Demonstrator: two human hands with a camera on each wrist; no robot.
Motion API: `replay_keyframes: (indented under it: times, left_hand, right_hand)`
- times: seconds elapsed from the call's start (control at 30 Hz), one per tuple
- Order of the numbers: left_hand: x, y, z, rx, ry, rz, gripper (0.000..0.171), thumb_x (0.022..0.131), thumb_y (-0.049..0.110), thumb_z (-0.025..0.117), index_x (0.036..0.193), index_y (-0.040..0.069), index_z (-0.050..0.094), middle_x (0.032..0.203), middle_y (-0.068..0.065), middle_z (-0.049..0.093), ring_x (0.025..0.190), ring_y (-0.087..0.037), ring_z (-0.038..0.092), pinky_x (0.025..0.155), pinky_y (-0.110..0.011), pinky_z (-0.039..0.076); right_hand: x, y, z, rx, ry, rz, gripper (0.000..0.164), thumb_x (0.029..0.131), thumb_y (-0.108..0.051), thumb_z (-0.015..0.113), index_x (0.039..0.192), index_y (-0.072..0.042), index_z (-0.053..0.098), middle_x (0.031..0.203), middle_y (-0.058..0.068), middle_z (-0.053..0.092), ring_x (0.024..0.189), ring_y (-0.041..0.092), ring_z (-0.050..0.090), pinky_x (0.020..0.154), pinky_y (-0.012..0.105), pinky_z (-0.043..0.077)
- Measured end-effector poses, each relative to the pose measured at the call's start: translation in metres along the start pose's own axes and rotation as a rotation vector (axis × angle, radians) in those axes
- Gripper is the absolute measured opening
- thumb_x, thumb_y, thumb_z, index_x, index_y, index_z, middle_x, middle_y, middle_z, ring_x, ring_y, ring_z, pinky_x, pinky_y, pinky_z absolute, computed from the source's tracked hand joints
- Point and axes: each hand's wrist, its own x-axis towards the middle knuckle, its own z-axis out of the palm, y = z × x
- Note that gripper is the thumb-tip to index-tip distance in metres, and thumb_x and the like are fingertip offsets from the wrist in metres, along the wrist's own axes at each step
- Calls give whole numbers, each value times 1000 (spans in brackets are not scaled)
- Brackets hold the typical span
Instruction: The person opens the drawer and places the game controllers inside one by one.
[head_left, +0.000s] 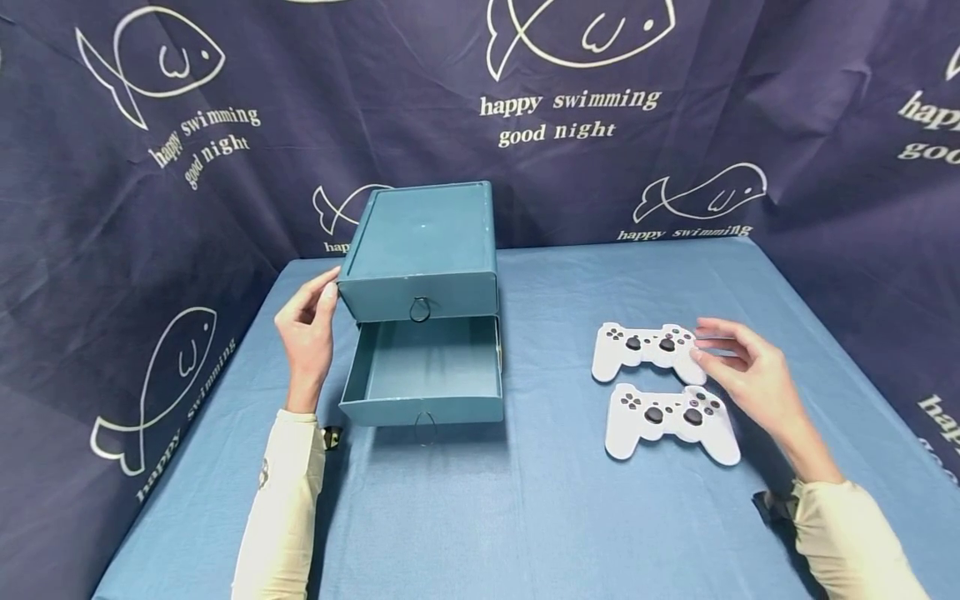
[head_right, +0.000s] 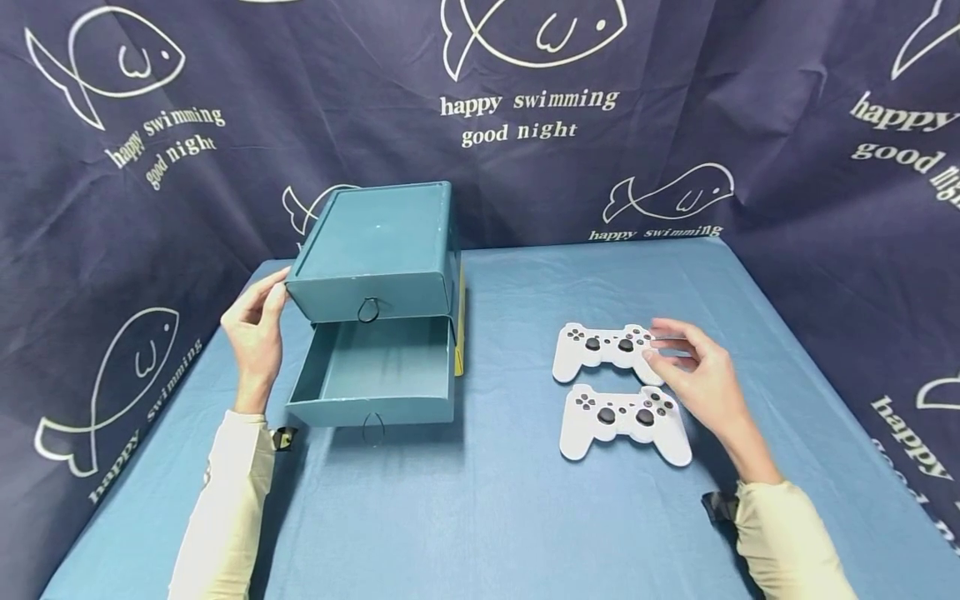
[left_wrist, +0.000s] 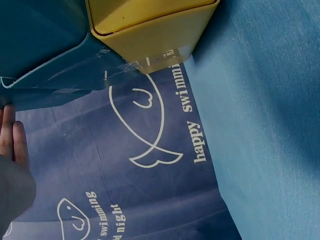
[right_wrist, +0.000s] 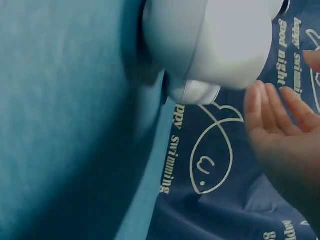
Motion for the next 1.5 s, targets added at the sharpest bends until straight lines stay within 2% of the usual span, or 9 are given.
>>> replay_keyframes:
  times: [0.13, 0.3, 0.4, 0.6, 0.87, 0.97, 1.07, 1.2, 1.5]
  left_hand:
    - [0, 0, 0, -2, 2, 4, 24, 98, 2, 66, 118, -9, 73, 107, -4, 77, 89, -10, 70, 82, -22, 51]
    - [0, 0, -1, -9, 9, -4, 25, 97, 1, 66, 118, -10, 73, 108, -5, 77, 90, -10, 70, 83, -21, 51]
    - [0, 0, 0, -12, 6, -6, 25, 98, 1, 66, 118, -11, 72, 108, -5, 77, 91, -10, 71, 84, -22, 51]
    - [0, 0, 0, -2, -9, 4, 24, 98, 2, 66, 118, -9, 74, 109, -5, 77, 90, -10, 70, 83, -22, 51]
    - [0, 0, 0, -8, -9, 8, 24, 98, 3, 66, 118, -9, 74, 108, -5, 77, 90, -10, 70, 83, -22, 51]
    - [1, 0, 0, -6, -7, 9, 24, 98, 3, 66, 118, -10, 73, 108, -5, 77, 90, -10, 71, 83, -22, 51]
    - [1, 0, 0, -3, -9, 11, 25, 98, 3, 66, 118, -10, 73, 109, -5, 77, 91, -10, 70, 83, -22, 51]
    - [1, 1, 0, -8, -8, 11, 25, 98, 2, 66, 118, -11, 72, 109, -4, 77, 90, -10, 70, 83, -22, 51]
    - [1, 1, 0, -1, -10, 10, 25, 98, 2, 66, 118, -10, 73, 109, -5, 77, 92, -11, 71, 84, -23, 52]
  right_hand:
    - [4, 8, -7, -103, -40, 62, 46, 92, 0, 75, 136, 0, 63, 112, -19, 67, 99, -4, 65, 80, 9, 49]
    - [5, 15, -13, -158, -94, 110, 49, 92, -6, 77, 137, 1, 60, 112, -15, 65, 95, -7, 65, 76, 8, 48]
    - [6, 17, -15, -184, -114, 129, 51, 93, -9, 77, 138, 3, 59, 116, -5, 65, 96, -8, 65, 76, 8, 48]
    - [9, 21, -17, -249, -173, 172, 56, 95, -18, 76, 141, 6, 55, 125, 25, 62, 95, -12, 58, 75, 7, 45]
    - [15, 26, -17, -271, -251, 201, 59, 95, -15, 75, 143, 10, 50, 125, 32, 60, 91, -15, 53, 76, 7, 44]
    - [17, 26, -16, -296, -292, 221, 62, 96, -18, 75, 144, 10, 48, 129, 33, 58, 95, -7, 55, 76, 8, 44]
    - [19, 26, -15, -321, -326, 245, 65, 96, -21, 75, 145, 10, 46, 133, 33, 56, 103, 17, 62, 77, 9, 44]
    - [21, 27, -13, -334, -349, 269, 67, 96, -23, 75, 146, 10, 45, 130, 35, 56, 111, 45, 61, 77, 10, 43]
    - [27, 33, -13, -381, -394, 279, 72, 94, -23, 75, 145, 14, 41, 124, 38, 57, 111, 50, 60, 80, 23, 47]
